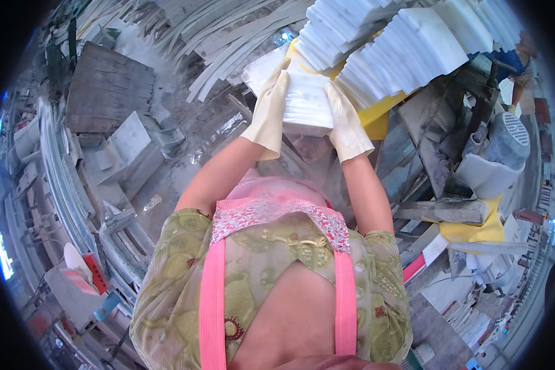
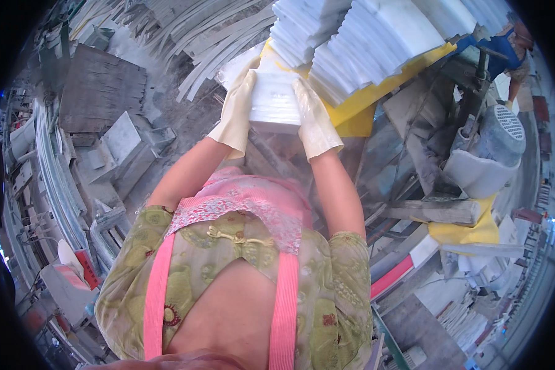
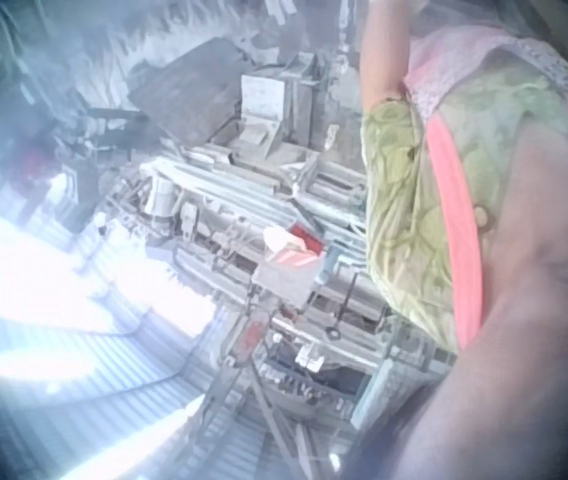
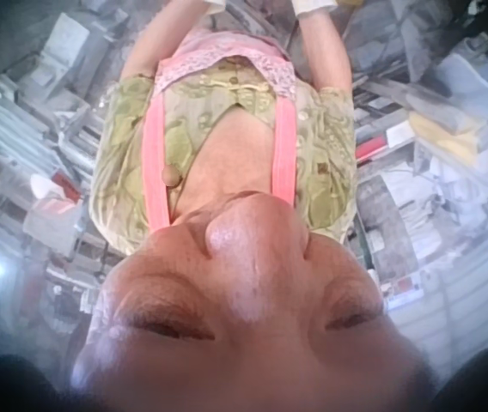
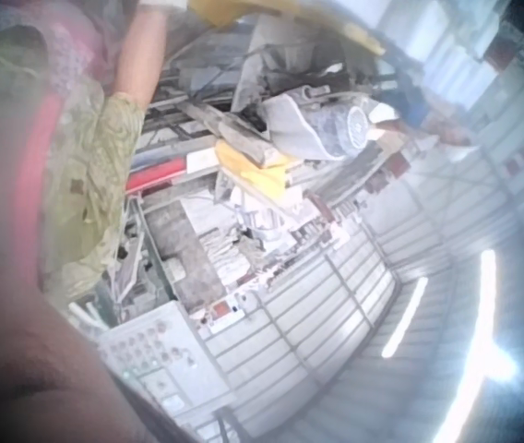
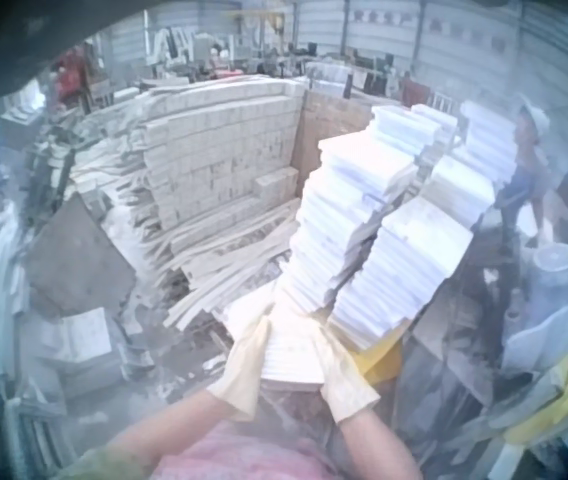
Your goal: The person picks up white rectangular pieces from a pile, places them on a conveyor belt, and stacks them on a yellow tray. They also handle long white strips, folding and arranging them on a nearby surface. The person wears gloves and a pink apron while working in a cluttered industrial area.
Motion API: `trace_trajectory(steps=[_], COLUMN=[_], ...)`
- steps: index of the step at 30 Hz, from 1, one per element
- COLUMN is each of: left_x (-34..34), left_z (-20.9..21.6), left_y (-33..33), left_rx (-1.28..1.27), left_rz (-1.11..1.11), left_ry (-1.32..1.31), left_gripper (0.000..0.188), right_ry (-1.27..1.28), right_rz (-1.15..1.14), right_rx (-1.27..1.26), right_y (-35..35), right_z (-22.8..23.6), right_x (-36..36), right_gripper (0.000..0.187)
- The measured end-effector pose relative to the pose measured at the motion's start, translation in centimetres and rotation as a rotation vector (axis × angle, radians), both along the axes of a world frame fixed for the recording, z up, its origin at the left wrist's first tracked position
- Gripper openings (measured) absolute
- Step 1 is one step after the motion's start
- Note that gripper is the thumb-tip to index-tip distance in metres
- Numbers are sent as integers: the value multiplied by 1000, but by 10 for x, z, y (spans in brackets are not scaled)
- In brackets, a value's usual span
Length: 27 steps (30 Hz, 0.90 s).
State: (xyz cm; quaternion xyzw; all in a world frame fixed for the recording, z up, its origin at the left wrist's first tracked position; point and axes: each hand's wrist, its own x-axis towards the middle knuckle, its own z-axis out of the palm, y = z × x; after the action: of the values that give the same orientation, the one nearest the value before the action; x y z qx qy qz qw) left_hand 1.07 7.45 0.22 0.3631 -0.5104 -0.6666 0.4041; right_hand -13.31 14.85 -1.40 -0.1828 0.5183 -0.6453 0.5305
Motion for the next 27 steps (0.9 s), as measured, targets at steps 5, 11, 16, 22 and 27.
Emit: trace_trajectory(steps=[5, 11, 16, 22, 27], left_x=[8, -4, -2, 4, 10], left_z=[-6, -24, -23, -1, 31], left_y=[5, -10, 1, -13, -33], left_rx=[-30, -135, 2, -320, -1393], left_rz=[-71, -51, -33, -9, -359], left_ry=[-19, -29, 93, -422, -994], left_gripper=[57, 63, 61, 67, 115], right_ry=[-45, 162, 247, 372, 538], right_rz=[68, 104, 150, 160, 140], right_rx=[71, -33, -62, -97, -129], right_y=[-7, -12, -15, -9, -7], right_z=[-4, -21, -32, -41, -53], right_x=[-11, -10, -13, -24, -30], right_gripper=[56, 55, 55, 55, 54])
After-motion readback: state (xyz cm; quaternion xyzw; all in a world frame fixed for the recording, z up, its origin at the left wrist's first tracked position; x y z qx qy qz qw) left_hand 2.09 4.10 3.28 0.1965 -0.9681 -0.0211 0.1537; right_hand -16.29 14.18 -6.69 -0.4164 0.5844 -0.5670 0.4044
